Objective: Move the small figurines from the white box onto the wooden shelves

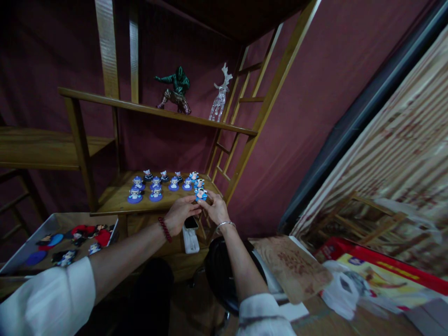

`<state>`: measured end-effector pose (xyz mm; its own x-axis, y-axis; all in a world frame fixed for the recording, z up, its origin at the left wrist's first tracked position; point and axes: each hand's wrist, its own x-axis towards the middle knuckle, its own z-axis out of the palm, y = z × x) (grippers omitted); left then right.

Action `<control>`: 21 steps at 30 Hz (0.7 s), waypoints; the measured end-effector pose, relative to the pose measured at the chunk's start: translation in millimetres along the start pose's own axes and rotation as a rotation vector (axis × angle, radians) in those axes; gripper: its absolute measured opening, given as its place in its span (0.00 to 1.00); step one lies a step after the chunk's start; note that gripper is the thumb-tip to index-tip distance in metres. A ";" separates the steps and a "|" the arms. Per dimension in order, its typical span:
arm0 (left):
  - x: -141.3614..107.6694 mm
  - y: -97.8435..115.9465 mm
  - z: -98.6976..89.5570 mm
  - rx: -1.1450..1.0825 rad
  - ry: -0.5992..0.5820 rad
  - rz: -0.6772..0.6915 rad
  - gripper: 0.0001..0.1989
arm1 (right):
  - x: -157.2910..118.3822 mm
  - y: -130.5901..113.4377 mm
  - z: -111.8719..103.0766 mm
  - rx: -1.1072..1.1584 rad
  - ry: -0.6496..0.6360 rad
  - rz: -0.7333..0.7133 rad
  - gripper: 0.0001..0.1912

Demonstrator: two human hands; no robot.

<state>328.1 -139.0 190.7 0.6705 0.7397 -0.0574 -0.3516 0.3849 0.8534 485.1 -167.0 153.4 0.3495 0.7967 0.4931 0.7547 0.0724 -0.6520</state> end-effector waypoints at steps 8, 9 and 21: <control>20.9 -0.9 6.2 -0.081 -0.053 -0.055 0.11 | 13.7 21.8 -6.1 0.024 -0.069 0.000 0.20; 23.4 -0.6 6.6 -0.086 -0.051 -0.067 0.11 | 15.3 23.8 -6.1 0.017 -0.083 -0.004 0.19; 44.7 -5.2 5.8 -0.096 -0.060 -0.053 0.09 | 30.0 23.0 -11.2 -0.269 -0.190 -0.079 0.12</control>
<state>363.7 -111.1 186.7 0.7265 0.6839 -0.0673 -0.3739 0.4755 0.7963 519.2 -148.2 159.6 0.1932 0.8945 0.4031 0.9038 -0.0024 -0.4280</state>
